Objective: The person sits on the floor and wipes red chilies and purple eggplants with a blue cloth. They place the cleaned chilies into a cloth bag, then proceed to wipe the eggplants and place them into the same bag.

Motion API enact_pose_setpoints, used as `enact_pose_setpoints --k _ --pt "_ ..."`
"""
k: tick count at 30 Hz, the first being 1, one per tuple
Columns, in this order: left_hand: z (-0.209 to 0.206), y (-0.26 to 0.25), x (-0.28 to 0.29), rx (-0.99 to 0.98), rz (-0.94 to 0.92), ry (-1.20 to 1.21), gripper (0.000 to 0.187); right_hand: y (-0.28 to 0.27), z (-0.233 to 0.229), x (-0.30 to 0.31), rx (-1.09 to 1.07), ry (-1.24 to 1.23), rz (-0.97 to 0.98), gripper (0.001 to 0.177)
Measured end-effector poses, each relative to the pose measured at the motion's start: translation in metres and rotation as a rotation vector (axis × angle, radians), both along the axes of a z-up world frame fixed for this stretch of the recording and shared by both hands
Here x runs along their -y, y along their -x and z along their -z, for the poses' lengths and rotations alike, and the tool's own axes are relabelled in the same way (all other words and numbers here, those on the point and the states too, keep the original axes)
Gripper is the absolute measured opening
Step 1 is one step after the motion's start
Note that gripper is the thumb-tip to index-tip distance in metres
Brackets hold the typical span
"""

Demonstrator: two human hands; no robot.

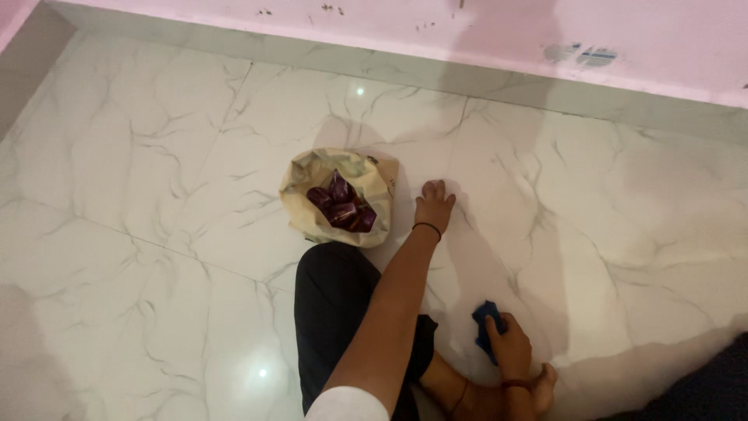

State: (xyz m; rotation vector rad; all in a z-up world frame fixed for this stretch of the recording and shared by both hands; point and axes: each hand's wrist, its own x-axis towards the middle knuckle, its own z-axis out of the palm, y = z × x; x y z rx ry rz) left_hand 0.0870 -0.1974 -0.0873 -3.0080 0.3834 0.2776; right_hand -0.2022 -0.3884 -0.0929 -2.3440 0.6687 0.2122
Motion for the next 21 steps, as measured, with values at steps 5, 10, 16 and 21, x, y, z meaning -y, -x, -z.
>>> enact_pose_setpoints --k 5,10,16,21 --pt "0.015 -0.012 -0.017 0.125 -0.02 -0.029 0.044 -0.004 -0.006 -0.003 -0.076 0.051 0.012 0.046" --pt "-0.005 -0.007 -0.037 0.177 -0.015 0.054 0.036 -0.006 -0.014 -0.007 -0.094 0.072 0.016 0.047" --pt "-0.054 0.046 -0.061 0.241 -0.074 0.659 0.046 -0.003 -0.004 -0.006 -0.049 0.092 0.018 0.048" --pt "-0.095 0.07 -0.086 0.646 -0.181 0.8 0.043 0.0 -0.001 -0.001 -0.057 0.055 0.013 0.047"
